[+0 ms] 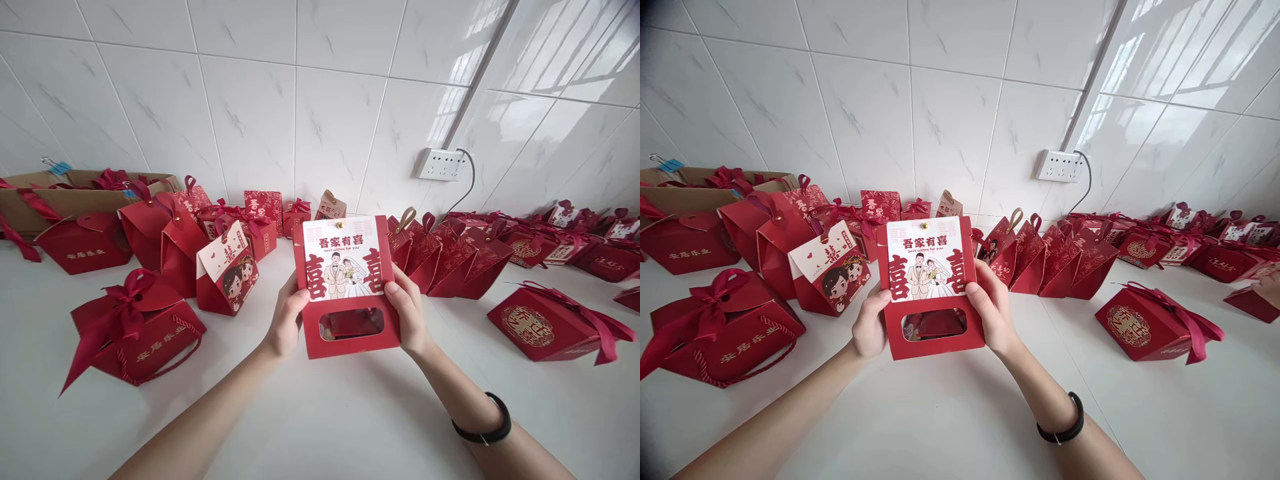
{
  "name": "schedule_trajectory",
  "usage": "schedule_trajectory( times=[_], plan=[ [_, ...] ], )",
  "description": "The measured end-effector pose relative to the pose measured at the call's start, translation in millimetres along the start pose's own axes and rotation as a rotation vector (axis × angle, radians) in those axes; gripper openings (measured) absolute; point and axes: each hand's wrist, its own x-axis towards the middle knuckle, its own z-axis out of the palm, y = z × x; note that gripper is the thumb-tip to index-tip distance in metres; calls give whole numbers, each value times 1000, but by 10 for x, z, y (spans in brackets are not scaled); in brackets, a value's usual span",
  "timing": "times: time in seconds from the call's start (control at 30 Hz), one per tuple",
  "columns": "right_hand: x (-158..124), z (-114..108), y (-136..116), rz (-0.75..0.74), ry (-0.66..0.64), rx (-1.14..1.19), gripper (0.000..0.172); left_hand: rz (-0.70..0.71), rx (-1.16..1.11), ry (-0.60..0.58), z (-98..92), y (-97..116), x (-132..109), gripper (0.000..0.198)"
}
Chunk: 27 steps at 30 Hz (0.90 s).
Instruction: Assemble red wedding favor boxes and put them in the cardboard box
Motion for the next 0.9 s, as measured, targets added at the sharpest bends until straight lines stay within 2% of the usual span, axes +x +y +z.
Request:
schedule_trajectory(
  times=[0.33,0.6,0.73,0.9],
  plan=[
    [0,3,15,2,4,3,33,20,-24,-18,16,0,-8,34],
    [-4,11,-6,9,2,-5,33,23,-50,-15,11,-21,-13,36],
    [-10,15,-10,10,1,-2,33,18,-71,-50,-1,-28,-19,38],
    [2,21,4,23,12,4,32,62,36,-49,-24,-36,-16,39]
  ],
)
